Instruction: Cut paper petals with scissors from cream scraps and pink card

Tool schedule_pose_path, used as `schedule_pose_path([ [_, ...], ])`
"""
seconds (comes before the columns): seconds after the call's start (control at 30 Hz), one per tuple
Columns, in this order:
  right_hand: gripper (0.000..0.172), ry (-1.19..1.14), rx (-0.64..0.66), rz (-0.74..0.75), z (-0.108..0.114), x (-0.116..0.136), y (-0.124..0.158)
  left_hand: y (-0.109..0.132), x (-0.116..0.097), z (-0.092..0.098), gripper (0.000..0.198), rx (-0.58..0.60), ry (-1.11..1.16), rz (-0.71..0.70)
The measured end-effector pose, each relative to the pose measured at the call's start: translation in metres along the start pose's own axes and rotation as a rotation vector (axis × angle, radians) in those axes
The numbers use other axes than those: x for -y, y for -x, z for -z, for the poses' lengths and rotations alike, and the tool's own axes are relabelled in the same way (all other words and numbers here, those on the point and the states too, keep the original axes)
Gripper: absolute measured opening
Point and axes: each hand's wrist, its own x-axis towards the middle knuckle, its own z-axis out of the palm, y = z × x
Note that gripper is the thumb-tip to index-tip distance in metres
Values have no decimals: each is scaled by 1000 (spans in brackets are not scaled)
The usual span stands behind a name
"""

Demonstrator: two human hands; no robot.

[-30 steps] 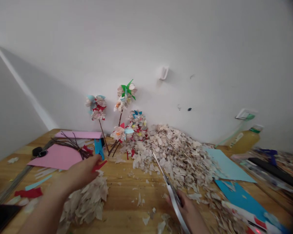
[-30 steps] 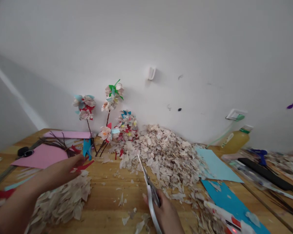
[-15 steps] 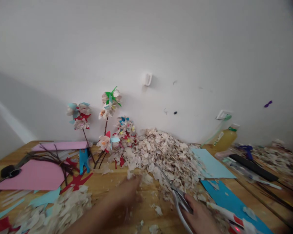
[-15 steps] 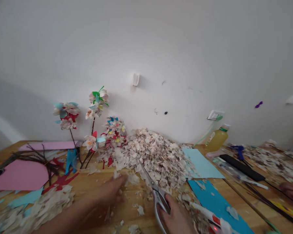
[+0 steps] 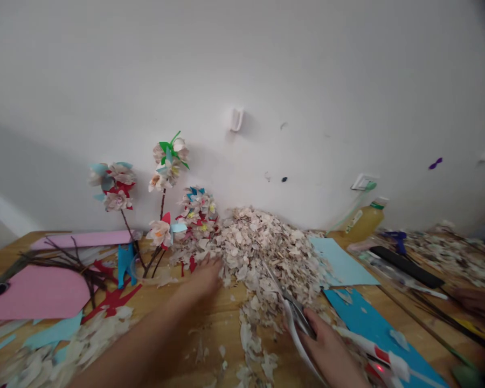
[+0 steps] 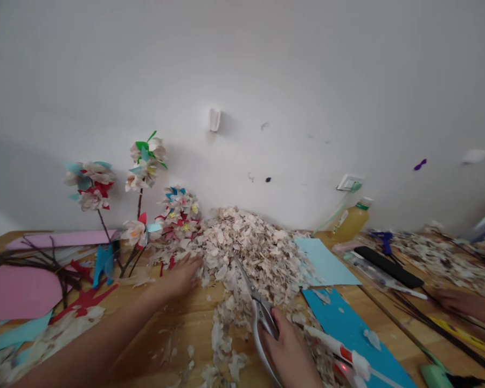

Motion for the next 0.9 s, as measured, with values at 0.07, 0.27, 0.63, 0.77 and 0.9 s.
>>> schedule_pose_path([
  [0.07,24,-51,-33,19,0,-3,-1,7,-8,-2,46,45,-1,-23],
  [0.27,21,-165,-86,3,-5,-3,0,-2,-19,8,40,-76,-80,17],
  [0.63,22,-345,-105,-13,-14,3,6,-7,-30,-1,30,-69,-94,82],
  [0.77,26,-327,-130,-42,-13,4,7,-9,-23,13,33,-224,-33,154],
  [0.9,21,-300,-152,-7,-15,3,10,-3,-11,14,36,-252,48,133],
])
